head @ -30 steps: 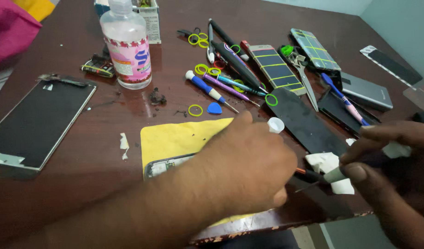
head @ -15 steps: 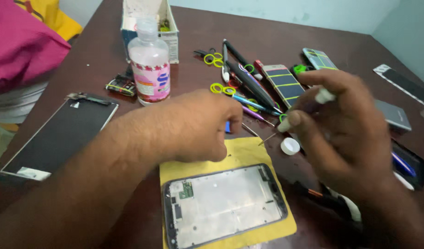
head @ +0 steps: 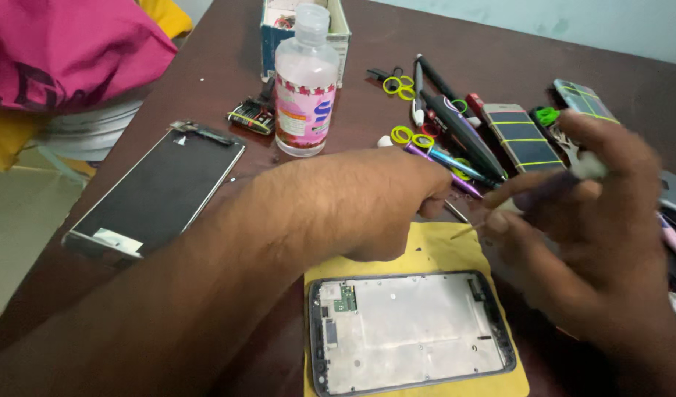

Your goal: The person uses a screwdriver to remove screws from the back of a disassembled smartphone. They then lift the back cover to reveal the internal components and continue to remove screws from the interior frame.

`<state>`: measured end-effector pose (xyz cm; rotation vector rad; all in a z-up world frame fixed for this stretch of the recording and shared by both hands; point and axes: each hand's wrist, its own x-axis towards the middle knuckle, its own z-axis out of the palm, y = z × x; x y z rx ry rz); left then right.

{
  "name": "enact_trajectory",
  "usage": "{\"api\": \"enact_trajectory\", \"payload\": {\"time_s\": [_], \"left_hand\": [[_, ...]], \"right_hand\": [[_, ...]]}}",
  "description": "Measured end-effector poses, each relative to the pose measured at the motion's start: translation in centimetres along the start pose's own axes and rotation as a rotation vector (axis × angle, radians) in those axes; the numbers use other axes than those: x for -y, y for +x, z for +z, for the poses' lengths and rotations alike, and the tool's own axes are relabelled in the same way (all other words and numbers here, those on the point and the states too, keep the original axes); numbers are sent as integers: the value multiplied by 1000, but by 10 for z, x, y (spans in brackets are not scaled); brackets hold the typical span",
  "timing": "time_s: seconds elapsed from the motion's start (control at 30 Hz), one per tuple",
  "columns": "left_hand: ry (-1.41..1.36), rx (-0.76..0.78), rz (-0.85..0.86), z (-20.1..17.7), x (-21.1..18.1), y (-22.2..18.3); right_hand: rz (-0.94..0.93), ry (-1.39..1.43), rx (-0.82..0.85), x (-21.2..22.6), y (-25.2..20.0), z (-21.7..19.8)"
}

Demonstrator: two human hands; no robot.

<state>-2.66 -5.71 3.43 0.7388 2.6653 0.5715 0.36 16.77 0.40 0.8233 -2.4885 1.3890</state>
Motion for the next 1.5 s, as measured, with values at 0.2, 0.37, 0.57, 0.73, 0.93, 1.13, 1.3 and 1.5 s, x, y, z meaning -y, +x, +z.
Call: {"api": "enact_trajectory", "payload": {"time_s": [0.2, 0.37, 0.57, 0.73, 0.93, 1.13, 1.3, 1.5], "left_hand": [[19, 72, -74, -2, 1, -3], [54, 117, -135, 1, 0, 1], [15, 98, -93, 5, 3, 4], [24, 104, -135, 6, 1, 5], [49, 154, -175, 4, -3, 6], [79, 142, -128, 2, -2, 3], [89, 164, -188, -1, -8, 0], [85, 183, -216, -4, -14, -5]], "right_hand": [[-108, 57, -45, 2, -7, -3], [-64, 153, 19, 6, -10, 1], [-109, 171, 77, 3, -12, 2], [-7, 257, 73, -1, -20, -3], [44, 222, 94, -1, -23, -14], [40, 133, 18, 10, -16, -15], [-139, 245, -16, 13, -16, -4], [-64, 110, 12, 7, -19, 0]]}}
